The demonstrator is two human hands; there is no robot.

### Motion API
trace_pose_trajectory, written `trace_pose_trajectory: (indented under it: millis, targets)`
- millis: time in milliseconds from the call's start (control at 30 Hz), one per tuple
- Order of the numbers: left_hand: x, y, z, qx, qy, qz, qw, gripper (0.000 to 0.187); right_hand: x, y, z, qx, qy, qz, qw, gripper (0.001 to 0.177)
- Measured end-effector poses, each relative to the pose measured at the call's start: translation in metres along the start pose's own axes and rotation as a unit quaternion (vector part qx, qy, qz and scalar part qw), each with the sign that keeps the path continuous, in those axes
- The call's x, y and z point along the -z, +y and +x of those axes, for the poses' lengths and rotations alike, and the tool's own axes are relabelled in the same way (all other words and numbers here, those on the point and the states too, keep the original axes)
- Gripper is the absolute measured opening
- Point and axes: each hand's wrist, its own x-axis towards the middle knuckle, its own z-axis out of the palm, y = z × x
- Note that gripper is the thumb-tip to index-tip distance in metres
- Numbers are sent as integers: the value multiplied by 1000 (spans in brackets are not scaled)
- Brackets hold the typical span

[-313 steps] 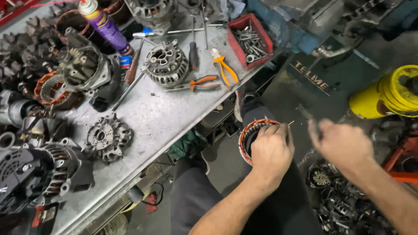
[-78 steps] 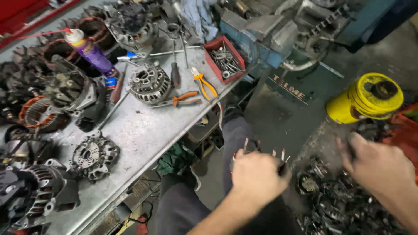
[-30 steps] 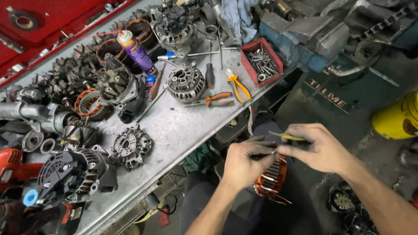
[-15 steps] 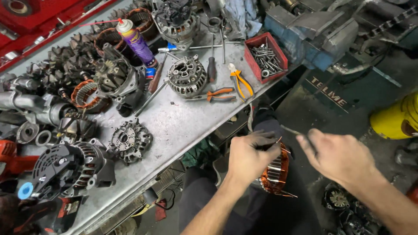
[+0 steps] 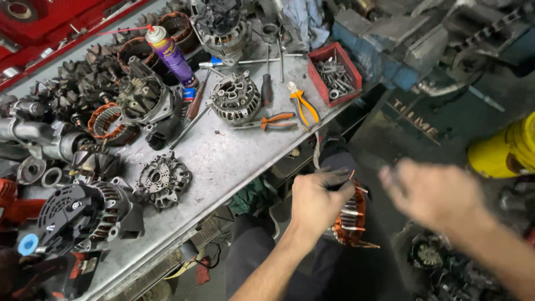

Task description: The person holds a cylindrical electrical component with copper windings and uses a yellow-handled knife to scrape the ends of the wires. The person rotates the component to access different sections while working at a cluttered metal workbench.

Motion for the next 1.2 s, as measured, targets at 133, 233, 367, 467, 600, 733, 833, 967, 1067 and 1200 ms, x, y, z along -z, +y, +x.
trace_pose_trajectory:
  millis: [133,233,367,467,600,733,833,967,1067,1200]
  targets:
    - [11,24,6,117,-29,-4,993,26,1,5,8,4,10,-2,1000,46]
    - [0,11,0,29,13,-5,999,25,-5,-1,-4,8,12,10,1000,46]
    - [-1,20,4,78,6,32,996,25,-3,4,6,2,14,3,1000,45]
    - [-5,15,-2,62,35,16,997,22,-7,3,5,-2,-18,-4,1000,43]
    - [-6,19,-1,61,19,28,998,21,-13,5,2,-16,-32,3,999,45]
    - [-5,23,2,86,-1,52,995,20,-9,5,13,-32,-52,3,998,44]
    - [-7,21,0,69,-3,52,996,17,-8,4,0,-59,-84,-8,995,48]
    - [-7,22,-1,71,-24,47,996,18,-7,6,8,-42,-87,0,995,46]
    - [-11,21,-2,25,15,46,999,16,-6,10,3,-65,-101,10,993,46]
    - [-7,23,-2,46,10,45,998,17,-11,11,5,-77,-121,43,989,44]
